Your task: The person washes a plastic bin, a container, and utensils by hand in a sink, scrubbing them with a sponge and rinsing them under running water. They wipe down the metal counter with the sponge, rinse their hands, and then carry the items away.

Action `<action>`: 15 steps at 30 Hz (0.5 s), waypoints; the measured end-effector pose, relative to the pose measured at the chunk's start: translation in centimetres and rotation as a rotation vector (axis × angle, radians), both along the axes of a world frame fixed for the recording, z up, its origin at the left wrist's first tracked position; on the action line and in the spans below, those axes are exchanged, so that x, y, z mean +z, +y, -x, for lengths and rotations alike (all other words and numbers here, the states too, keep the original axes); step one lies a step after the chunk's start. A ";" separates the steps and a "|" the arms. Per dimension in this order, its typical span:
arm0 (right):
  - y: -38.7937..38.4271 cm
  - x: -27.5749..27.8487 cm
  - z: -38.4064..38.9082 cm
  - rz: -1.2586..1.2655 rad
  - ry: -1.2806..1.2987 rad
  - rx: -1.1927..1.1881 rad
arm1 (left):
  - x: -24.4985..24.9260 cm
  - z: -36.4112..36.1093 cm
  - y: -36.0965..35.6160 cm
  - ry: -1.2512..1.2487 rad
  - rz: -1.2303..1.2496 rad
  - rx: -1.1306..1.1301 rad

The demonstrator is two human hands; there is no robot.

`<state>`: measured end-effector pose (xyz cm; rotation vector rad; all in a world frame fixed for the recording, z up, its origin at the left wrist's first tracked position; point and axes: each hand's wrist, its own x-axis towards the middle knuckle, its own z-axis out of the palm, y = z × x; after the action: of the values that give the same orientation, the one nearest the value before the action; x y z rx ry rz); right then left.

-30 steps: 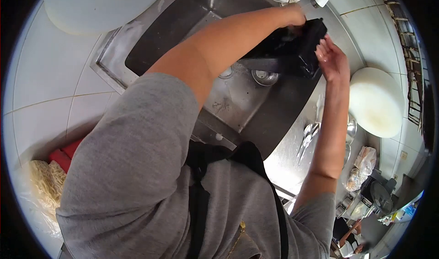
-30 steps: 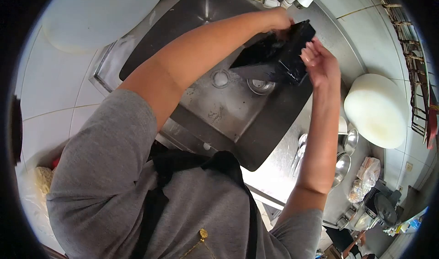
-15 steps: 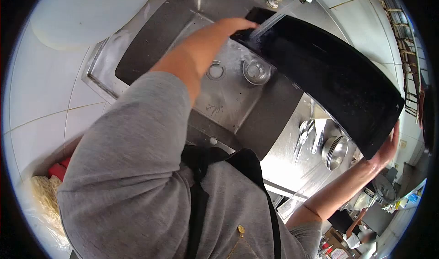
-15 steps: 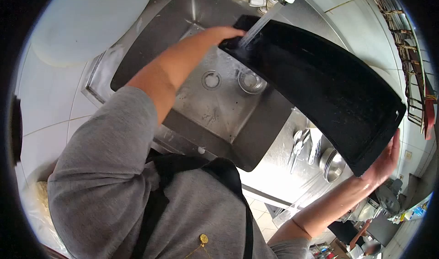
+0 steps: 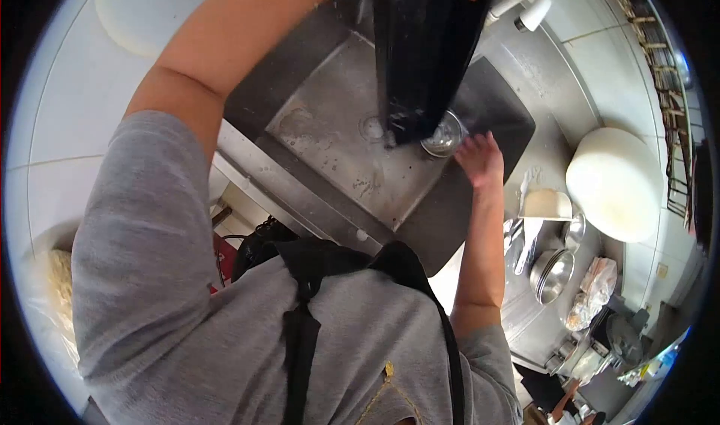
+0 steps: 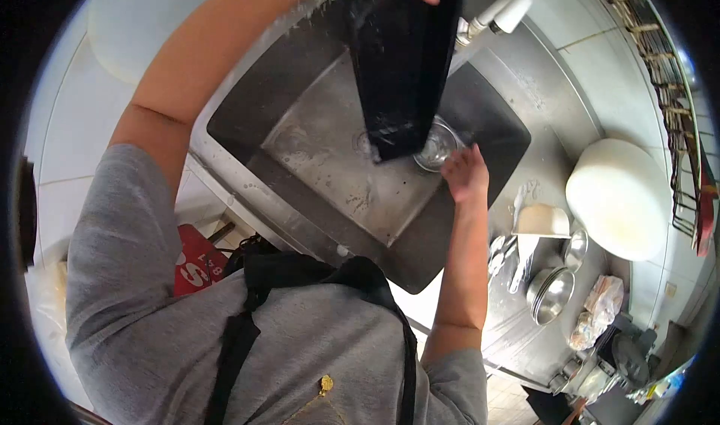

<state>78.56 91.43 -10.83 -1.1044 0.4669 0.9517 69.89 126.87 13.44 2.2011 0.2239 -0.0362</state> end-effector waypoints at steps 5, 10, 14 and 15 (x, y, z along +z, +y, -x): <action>10.2 8.8 0.6 0.179 -1.384 0.324 | -8.2 -4.8 -7.7 -0.060 -0.392 -0.203; 12.7 10.0 -2.2 0.337 -1.579 0.628 | -12.3 -9.9 -9.4 -0.047 -0.232 -0.199; 14.6 7.2 -6.1 -0.040 -1.318 0.469 | -12.2 -10.9 -10.5 -0.229 0.310 0.187; 15.0 6.6 -6.2 0.129 -1.196 0.369 | -12.2 -11.5 -10.9 -0.248 0.511 0.327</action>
<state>84.76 106.44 -4.27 -1.6828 -0.6799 0.4190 81.36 115.99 1.22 1.6220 0.3849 0.3256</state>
